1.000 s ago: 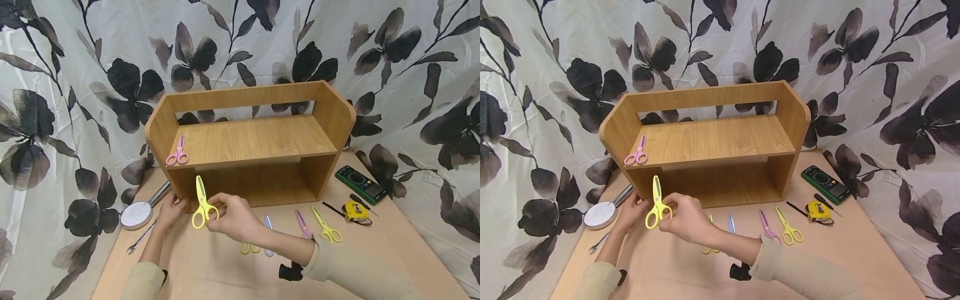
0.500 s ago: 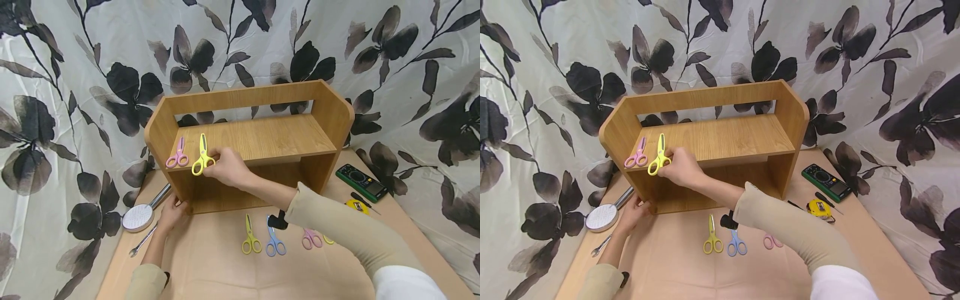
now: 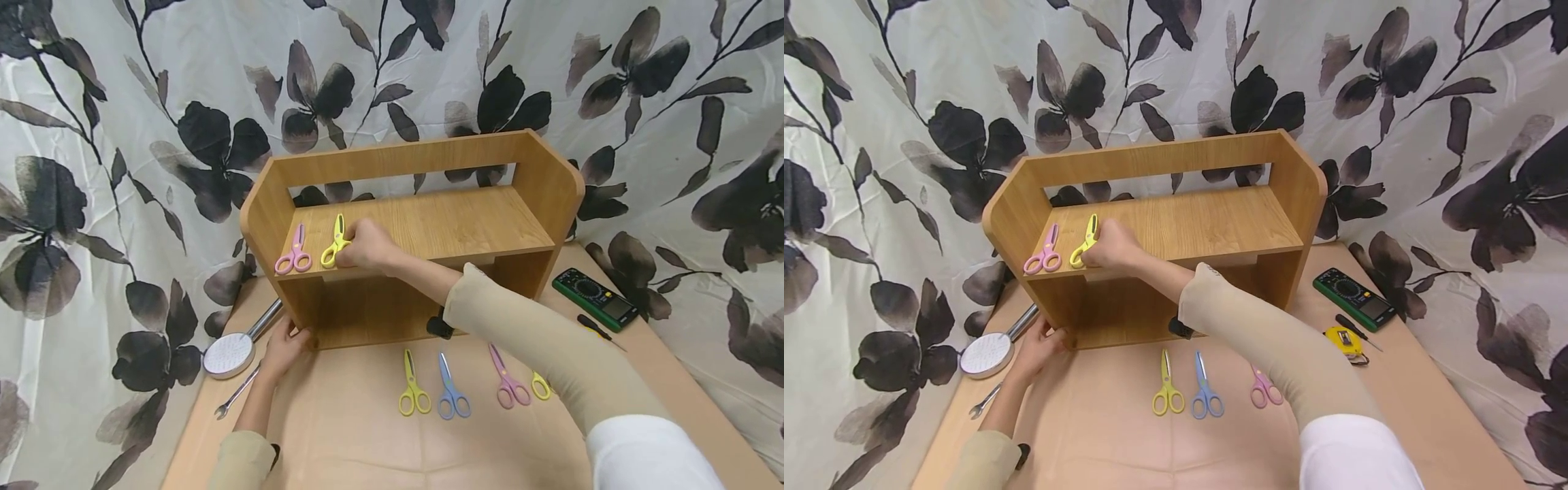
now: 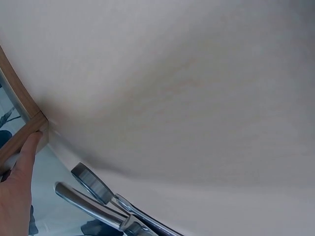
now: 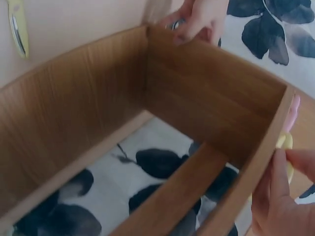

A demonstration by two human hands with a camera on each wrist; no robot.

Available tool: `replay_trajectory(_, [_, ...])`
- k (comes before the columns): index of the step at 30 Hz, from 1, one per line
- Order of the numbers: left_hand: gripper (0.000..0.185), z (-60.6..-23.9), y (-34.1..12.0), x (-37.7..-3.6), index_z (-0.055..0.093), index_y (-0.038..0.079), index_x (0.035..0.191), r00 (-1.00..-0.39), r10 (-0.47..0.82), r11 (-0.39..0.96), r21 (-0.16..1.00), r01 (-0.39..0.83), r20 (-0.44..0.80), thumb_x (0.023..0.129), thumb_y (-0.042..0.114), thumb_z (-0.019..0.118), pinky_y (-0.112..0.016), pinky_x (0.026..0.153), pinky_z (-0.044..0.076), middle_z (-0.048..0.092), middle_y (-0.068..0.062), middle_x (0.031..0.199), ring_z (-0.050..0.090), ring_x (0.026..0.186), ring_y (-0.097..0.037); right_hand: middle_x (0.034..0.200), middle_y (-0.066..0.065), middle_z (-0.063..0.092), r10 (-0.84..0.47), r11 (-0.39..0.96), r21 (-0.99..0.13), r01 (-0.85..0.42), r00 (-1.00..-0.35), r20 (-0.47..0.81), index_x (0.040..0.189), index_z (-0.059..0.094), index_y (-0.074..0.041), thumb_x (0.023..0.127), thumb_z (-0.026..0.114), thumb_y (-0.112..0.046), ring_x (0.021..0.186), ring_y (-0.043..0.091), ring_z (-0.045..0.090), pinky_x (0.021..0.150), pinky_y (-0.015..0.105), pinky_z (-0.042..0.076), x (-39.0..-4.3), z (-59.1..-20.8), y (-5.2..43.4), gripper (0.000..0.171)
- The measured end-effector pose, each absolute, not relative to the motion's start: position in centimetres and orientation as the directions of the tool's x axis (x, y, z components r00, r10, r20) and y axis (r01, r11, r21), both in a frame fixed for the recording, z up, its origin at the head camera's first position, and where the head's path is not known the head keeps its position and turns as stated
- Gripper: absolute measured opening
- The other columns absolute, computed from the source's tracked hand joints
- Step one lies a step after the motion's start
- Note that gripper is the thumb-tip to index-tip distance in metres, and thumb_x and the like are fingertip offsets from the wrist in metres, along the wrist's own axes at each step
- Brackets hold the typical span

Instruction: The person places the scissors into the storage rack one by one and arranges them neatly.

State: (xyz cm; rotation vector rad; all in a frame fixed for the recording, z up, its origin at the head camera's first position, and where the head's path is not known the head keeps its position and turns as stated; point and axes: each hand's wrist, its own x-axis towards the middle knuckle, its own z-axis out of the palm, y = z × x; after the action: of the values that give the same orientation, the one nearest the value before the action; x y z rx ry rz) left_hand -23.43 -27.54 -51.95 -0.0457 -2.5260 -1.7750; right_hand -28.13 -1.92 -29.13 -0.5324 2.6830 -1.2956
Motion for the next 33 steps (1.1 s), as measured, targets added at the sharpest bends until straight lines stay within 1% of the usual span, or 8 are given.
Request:
replay_trajectory(3, [0.057, -51.8, -27.5, -23.4, 0.042, 0.006, 0.155, -0.998, -0.009, 0.329, 0.943, 0.048, 0.054, 0.100, 0.001, 0.057, -0.039, 0.089, 0.062, 0.049, -0.031, 0.151, 0.060, 0.125, -0.046, 0.058, -0.006, 0.043, -0.384, 0.609, -0.751, -0.255, -0.924, 0.002, 0.067, 0.057, -0.009, 0.076, 0.078, -0.002, 0.056, 0.010, 0.039, 0.049, 0.021, 0.029, -28.6, -28.4, -2.1, 0.024])
replay_trajectory(6, [0.057, -51.8, -27.6, -23.5, 0.042, 0.006, 0.155, -0.999, -0.005, 0.330, 0.943, 0.046, 0.051, 0.101, 0.001, 0.057, -0.038, 0.088, 0.062, 0.049, -0.031, 0.152, 0.059, 0.125, -0.044, 0.053, -0.006, 0.044, -0.393, 0.630, -0.737, -0.243, -0.919, -0.032, 0.061, 0.054, -0.011, 0.077, 0.079, 0.000, 0.052, 0.009, 0.040, 0.048, 0.019, 0.033, -28.7, -27.6, -2.2, 0.032])
replay_trajectory(8, [0.057, -51.8, -27.6, -23.5, 0.042, 0.006, 0.155, -0.998, -0.004, 0.331, 0.942, 0.051, 0.055, 0.100, 0.001, 0.057, -0.038, 0.087, 0.062, 0.050, -0.031, 0.151, 0.060, 0.123, -0.043, 0.054, -0.004, 0.050, -0.397, 0.632, -0.741, -0.228, -0.916, -0.057, 0.061, 0.057, -0.010, 0.078, 0.080, 0.001, 0.052, 0.009, 0.046, 0.051, 0.018, 0.044, -28.7, -27.1, -2.3, 0.031])
replay_trajectory(10, [0.056, -51.9, -27.6, -23.6, 0.043, 0.005, 0.154, -0.998, -0.005, 0.333, 0.942, 0.054, 0.059, 0.100, 0.001, 0.058, -0.038, 0.086, 0.062, 0.050, -0.032, 0.150, 0.062, 0.120, -0.041, 0.059, -0.001, 0.057, -0.401, 0.628, -0.750, -0.207, -0.912, -0.084, 0.064, 0.059, -0.008, 0.079, 0.081, 0.002, 0.054, 0.010, 0.054, 0.058, 0.020, 0.056, -28.7, -26.8, -2.4, 0.028])
replay_trajectory(13, [0.057, -51.9, -27.7, -23.6, 0.041, 0.004, 0.155, -0.998, 0.005, 0.324, 0.944, 0.060, 0.062, 0.100, 0.000, 0.057, -0.038, 0.087, 0.062, 0.049, -0.033, 0.150, 0.062, 0.119, -0.040, 0.066, 0.002, 0.058, -0.393, 0.647, -0.742, -0.176, -0.911, -0.127, 0.068, 0.058, -0.006, 0.079, 0.082, 0.003, 0.055, 0.012, 0.059, 0.067, 0.028, 0.063, -28.8, -26.4, -2.6, 0.028])
replay_trajectory(17, [0.059, -51.9, -27.7, -23.6, 0.040, 0.005, 0.156, -0.999, 0.008, 0.300, 0.953, 0.048, 0.048, 0.100, -0.001, 0.056, -0.038, 0.088, 0.062, 0.048, -0.032, 0.152, 0.059, 0.124, -0.043, 0.068, 0.002, 0.053, -0.377, 0.724, -0.664, -0.187, -0.913, -0.153, 0.068, 0.055, -0.008, 0.078, 0.084, -0.001, 0.054, 0.014, 0.057, 0.062, 0.031, 0.063, -29.0, -26.2, -2.7, 0.031])
replay_trajectory(22, [0.060, -51.8, -27.5, -23.5, 0.037, 0.007, 0.158, -0.999, 0.008, 0.281, 0.959, 0.034, 0.033, 0.102, 0.000, 0.055, -0.040, 0.089, 0.062, 0.045, -0.031, 0.155, 0.056, 0.127, -0.046, 0.069, 0.002, 0.051, -0.360, 0.789, -0.582, -0.197, -0.916, -0.178, 0.070, 0.053, -0.009, 0.077, 0.086, -0.008, 0.051, 0.015, 0.054, 0.054, 0.028, 0.058, -29.3, -26.0, -2.7, 0.034])
replay_trajectory(33, [0.060, -51.6, -27.0, -23.6, 0.036, 0.007, 0.159, -1.000, -0.009, 0.306, 0.952, 0.021, 0.025, 0.102, 0.001, 0.054, -0.041, 0.093, 0.061, 0.044, -0.030, 0.156, 0.054, 0.132, -0.045, 0.075, 0.001, 0.052, -0.369, 0.839, -0.492, -0.233, -0.908, -0.200, 0.079, 0.055, -0.009, 0.080, 0.086, -0.012, 0.054, 0.012, 0.054, 0.056, 0.024, 0.058, -30.1, -26.1, -2.7, 0.031])
